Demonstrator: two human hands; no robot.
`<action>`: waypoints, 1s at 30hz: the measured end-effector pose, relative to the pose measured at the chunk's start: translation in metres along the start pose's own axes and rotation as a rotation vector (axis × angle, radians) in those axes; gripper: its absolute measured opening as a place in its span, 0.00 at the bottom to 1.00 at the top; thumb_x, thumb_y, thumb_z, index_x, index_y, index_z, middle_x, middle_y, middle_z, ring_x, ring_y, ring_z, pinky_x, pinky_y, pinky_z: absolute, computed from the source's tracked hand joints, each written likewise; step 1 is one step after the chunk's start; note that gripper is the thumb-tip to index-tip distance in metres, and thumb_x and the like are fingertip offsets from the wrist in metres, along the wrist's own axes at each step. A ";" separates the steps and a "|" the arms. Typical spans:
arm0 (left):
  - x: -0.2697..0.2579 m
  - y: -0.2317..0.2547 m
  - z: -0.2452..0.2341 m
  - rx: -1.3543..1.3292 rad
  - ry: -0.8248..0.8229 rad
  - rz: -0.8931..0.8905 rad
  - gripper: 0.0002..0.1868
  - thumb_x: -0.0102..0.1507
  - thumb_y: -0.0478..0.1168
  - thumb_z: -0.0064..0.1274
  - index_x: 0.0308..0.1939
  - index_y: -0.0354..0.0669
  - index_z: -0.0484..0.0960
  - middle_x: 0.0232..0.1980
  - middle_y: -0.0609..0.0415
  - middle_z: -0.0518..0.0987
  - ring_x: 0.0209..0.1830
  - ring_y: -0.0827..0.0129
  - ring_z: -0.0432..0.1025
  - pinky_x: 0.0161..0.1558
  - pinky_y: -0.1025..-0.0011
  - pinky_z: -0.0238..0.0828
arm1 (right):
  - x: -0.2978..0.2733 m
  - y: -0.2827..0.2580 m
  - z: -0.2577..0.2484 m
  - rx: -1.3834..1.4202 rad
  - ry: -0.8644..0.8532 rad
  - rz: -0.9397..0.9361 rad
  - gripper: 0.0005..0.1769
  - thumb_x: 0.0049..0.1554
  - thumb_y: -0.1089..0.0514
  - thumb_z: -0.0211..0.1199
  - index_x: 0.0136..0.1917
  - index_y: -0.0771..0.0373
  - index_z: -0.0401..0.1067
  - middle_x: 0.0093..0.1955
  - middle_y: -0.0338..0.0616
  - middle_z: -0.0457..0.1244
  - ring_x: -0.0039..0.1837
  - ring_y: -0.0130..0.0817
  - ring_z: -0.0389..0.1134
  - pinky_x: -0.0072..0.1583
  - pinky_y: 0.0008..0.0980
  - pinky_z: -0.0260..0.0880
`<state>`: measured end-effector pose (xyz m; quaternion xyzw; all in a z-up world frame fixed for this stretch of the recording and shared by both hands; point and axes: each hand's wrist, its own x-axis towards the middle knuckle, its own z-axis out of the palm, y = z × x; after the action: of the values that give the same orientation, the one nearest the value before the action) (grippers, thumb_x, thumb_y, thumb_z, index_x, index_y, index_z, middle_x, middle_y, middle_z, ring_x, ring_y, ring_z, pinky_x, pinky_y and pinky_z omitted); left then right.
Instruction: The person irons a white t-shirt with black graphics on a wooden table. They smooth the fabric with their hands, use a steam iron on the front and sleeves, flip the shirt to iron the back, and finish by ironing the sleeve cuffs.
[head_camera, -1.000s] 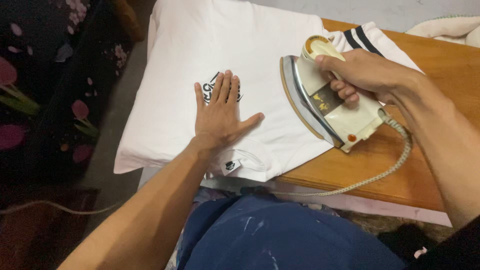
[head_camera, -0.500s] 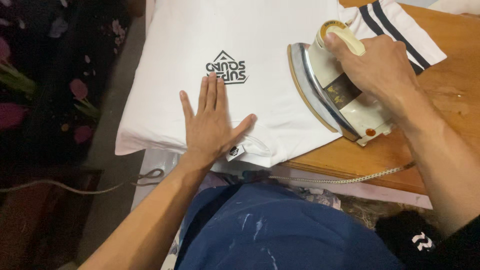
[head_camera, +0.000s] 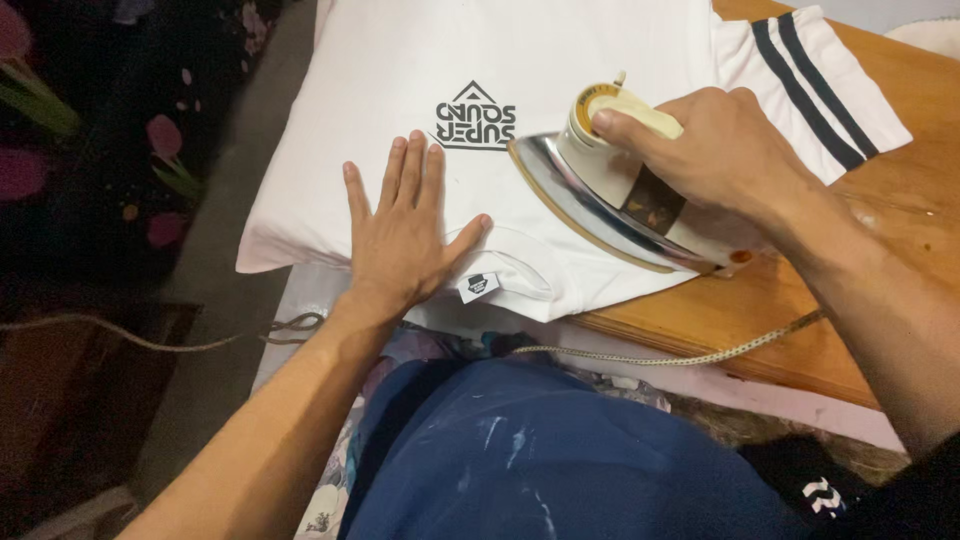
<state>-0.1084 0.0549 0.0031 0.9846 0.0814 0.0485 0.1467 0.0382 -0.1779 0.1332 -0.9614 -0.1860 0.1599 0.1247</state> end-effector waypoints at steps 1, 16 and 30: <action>0.000 0.000 0.000 0.005 0.002 0.004 0.51 0.65 0.71 0.36 0.77 0.33 0.53 0.81 0.41 0.49 0.82 0.56 0.38 0.72 0.33 0.21 | 0.003 -0.003 0.001 0.010 0.003 0.019 0.42 0.59 0.23 0.51 0.44 0.64 0.82 0.29 0.56 0.67 0.33 0.47 0.72 0.35 0.42 0.69; -0.004 -0.001 -0.002 -0.018 0.033 0.019 0.49 0.66 0.68 0.39 0.77 0.31 0.53 0.82 0.40 0.50 0.83 0.56 0.40 0.73 0.31 0.23 | -0.026 -0.017 0.000 0.027 -0.236 0.134 0.43 0.58 0.22 0.47 0.40 0.63 0.80 0.22 0.51 0.62 0.24 0.44 0.67 0.28 0.42 0.65; 0.035 -0.001 0.027 0.026 0.180 -0.090 0.38 0.71 0.55 0.37 0.78 0.33 0.57 0.82 0.44 0.53 0.83 0.59 0.44 0.75 0.33 0.27 | -0.034 -0.029 0.002 0.082 -0.165 0.226 0.40 0.61 0.26 0.50 0.43 0.64 0.80 0.20 0.47 0.62 0.21 0.40 0.65 0.26 0.40 0.61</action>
<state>-0.0712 0.0541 -0.0204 0.9734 0.1390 0.1292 0.1282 -0.0019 -0.1654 0.1486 -0.9539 -0.0795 0.2588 0.1295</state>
